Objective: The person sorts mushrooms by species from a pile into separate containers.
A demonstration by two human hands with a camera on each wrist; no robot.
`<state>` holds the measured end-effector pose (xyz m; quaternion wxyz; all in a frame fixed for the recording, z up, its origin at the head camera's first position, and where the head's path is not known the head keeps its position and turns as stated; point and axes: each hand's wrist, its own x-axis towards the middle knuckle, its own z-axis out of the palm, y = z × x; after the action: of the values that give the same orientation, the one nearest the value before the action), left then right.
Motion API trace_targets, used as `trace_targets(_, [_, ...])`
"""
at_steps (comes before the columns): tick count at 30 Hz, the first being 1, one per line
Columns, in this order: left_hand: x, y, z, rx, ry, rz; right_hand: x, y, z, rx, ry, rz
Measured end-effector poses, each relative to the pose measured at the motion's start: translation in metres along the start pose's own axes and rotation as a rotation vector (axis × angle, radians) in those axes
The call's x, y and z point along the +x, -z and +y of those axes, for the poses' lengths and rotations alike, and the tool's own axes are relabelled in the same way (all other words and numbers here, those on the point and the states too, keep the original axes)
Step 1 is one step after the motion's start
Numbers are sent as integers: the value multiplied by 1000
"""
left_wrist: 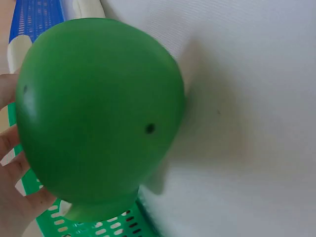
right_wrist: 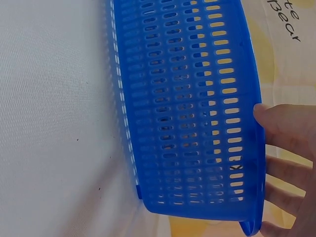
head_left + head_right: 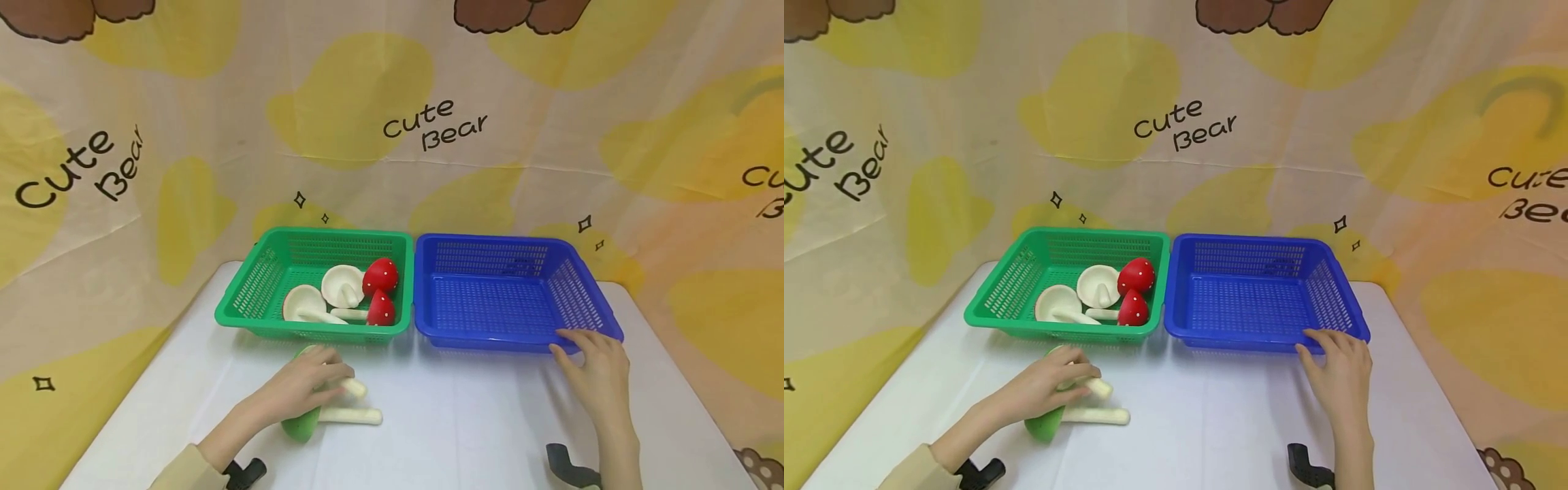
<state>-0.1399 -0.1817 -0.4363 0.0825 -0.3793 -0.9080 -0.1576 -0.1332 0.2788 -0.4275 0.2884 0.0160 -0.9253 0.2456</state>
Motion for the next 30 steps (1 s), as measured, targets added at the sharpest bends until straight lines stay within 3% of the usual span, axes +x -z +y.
trace_targets(5, [9,3,10,24,-79,82,-1,0,1,5,-1,0])
trace_targets(14, [28,11,35,101,-277,221,-1,0,2,12,2,9])
trace_targets(22, [46,18,59,202,-380,173,-1,-2,3,19,4,15])
trace_targets(26, [59,20,71,274,-467,213,0,-2,4,26,11,24])
trace_targets(30, [73,22,81,310,-507,226,0,-4,5,33,21,25])
